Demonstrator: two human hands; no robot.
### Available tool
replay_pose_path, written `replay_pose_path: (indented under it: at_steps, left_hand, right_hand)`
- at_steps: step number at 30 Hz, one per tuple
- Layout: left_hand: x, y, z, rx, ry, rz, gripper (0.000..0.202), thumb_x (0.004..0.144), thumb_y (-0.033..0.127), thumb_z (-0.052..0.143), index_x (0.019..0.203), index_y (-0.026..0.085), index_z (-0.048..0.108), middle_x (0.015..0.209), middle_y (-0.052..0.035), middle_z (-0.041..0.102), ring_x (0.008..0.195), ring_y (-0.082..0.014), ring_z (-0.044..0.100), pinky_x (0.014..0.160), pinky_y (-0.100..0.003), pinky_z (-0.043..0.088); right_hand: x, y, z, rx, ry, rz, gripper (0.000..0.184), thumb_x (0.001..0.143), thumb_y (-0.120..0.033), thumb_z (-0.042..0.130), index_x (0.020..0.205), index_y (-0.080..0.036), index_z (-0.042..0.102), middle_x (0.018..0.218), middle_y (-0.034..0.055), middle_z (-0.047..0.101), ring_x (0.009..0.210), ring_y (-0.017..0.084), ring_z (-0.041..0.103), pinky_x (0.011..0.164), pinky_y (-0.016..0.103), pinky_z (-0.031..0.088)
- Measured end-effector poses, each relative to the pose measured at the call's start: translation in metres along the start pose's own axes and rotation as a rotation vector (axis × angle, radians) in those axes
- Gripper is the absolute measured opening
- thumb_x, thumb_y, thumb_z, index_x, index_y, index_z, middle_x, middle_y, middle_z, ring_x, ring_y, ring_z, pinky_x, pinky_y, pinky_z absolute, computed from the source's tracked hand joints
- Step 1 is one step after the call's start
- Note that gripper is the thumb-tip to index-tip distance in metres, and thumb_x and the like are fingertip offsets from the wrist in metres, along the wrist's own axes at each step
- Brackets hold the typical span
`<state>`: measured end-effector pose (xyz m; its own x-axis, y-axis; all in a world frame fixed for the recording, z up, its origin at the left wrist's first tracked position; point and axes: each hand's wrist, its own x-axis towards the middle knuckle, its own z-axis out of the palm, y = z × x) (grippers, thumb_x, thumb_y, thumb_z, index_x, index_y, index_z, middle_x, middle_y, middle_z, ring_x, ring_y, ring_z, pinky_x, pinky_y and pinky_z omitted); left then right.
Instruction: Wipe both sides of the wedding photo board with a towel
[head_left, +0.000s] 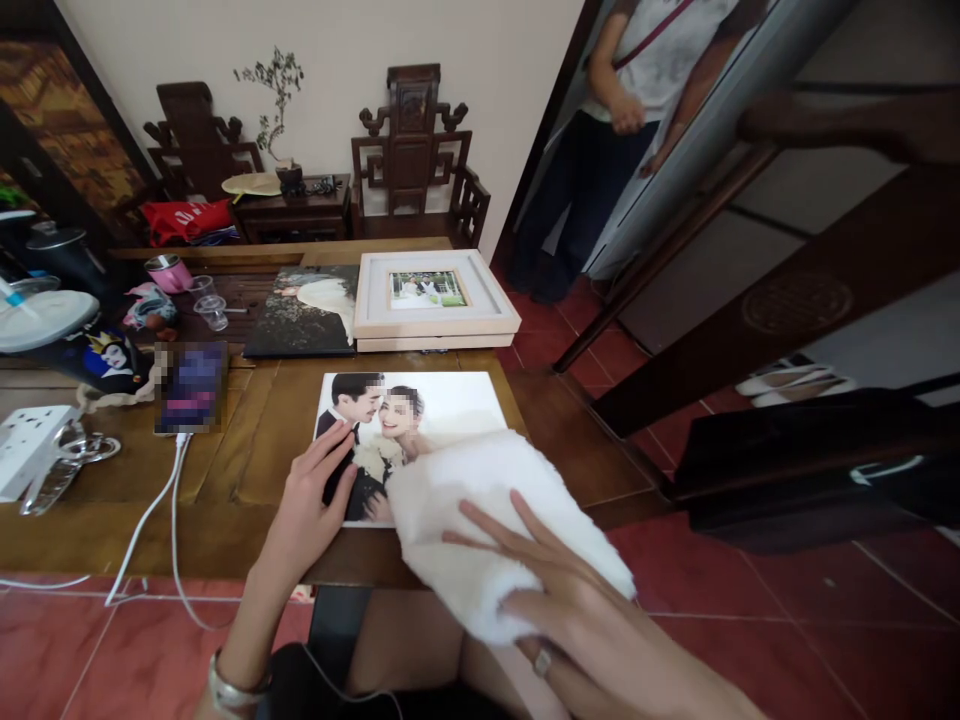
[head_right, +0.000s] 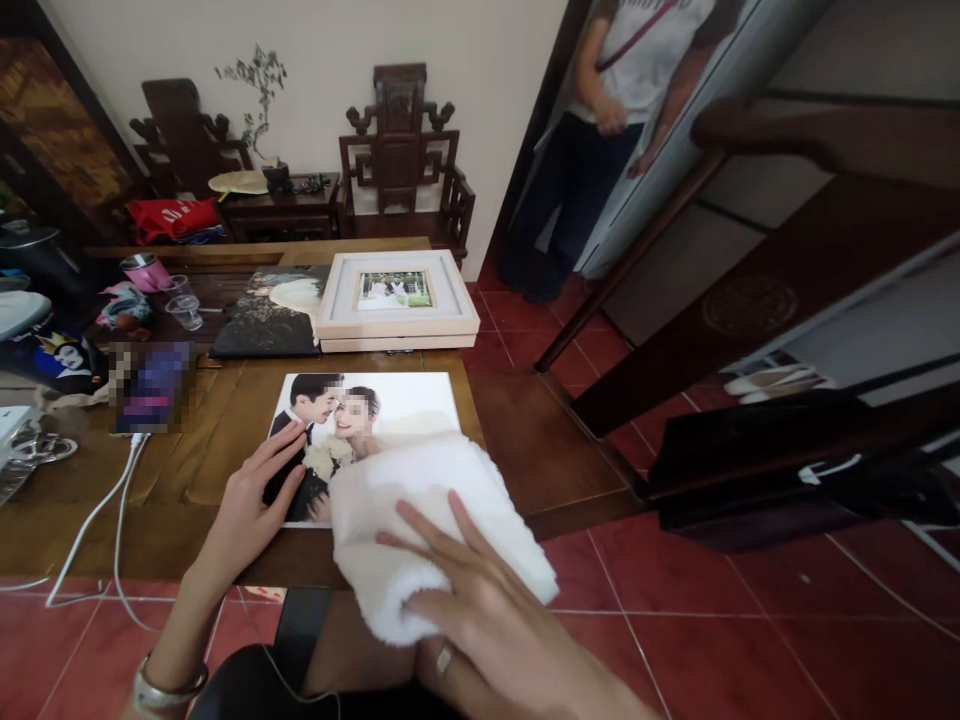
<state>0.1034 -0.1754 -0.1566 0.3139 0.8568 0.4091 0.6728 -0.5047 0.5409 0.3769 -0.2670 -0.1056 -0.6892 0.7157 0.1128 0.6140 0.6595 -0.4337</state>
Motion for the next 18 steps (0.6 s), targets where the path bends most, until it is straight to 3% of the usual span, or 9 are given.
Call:
replay_pose_path:
  at_steps: [4,7,11,13,15,18]
  left_hand:
    - [0.000,0.000,-0.001,0.005,-0.007,0.001,0.036,0.095,0.023,0.050,0.129,0.017,0.057,0.138,-0.0129,0.056,0.130,-0.0262,0.050,0.106,-0.051,0.044]
    - [0.000,0.000,-0.001,0.012,-0.013,-0.002,0.036,0.095,0.023,0.049,0.129,0.017,0.057,0.138,-0.0134,0.056,0.130,-0.0267,0.050,0.106,-0.052,0.044]
    - [0.000,0.000,0.000,0.010,-0.017,-0.009,0.036,0.095,0.023,0.049,0.129,0.017,0.057,0.137,-0.0132,0.056,0.130,-0.0266,0.050,0.105,-0.053,0.044]
    - [0.000,-0.001,0.000,0.006,-0.018,-0.012,0.035,0.095,0.024,0.049,0.129,0.017,0.057,0.138,-0.0127,0.056,0.130,-0.0262,0.050,0.106,-0.052,0.043]
    - [0.000,-0.001,0.000,-0.001,-0.014,-0.016,0.035,0.095,0.024,0.049,0.129,0.017,0.057,0.138,-0.0124,0.056,0.131,-0.0260,0.049,0.107,-0.052,0.043]
    - [0.000,0.000,0.000,-0.010,-0.007,-0.026,0.035,0.095,0.024,0.049,0.128,0.017,0.058,0.137,-0.0120,0.057,0.131,-0.0262,0.050,0.107,-0.052,0.043]
  right_hand:
    - [0.025,0.037,-0.005,-0.023,0.096,0.049,0.029,0.072,0.000,0.041,0.083,-0.018,0.061,0.132,0.0176,0.059,0.140,0.030,0.030,0.114,0.062,0.019]
    - [0.049,0.066,-0.014,-0.030,0.137,0.082,0.025,0.080,-0.003,0.040,0.086,-0.020,0.058,0.109,0.0143,0.070,0.138,0.030,0.035,0.113,0.064,0.020]
    - [0.079,0.095,-0.026,-0.036,0.177,0.109,0.015,0.086,-0.009,0.043,0.081,-0.021,0.052,0.091,0.0094,0.070,0.127,0.032,0.051,0.110,0.062,0.025]
    - [0.086,0.102,-0.029,-0.035,0.199,0.139,0.015,0.085,-0.009,0.043,0.079,-0.022,0.050,0.084,0.0071,0.069,0.111,0.031,0.063,0.110,0.061,0.026]
    - [0.087,0.102,-0.029,-0.037,0.215,0.163,0.016,0.084,-0.008,0.042,0.079,-0.021,0.050,0.087,0.0079,0.070,0.104,0.030,0.066,0.110,0.059,0.028]
    - [0.073,0.089,-0.022,-0.067,0.208,0.149,0.019,0.083,-0.008,0.041,0.082,-0.021,0.054,0.103,0.0135,0.071,0.125,0.032,0.053,0.109,0.060,0.029]
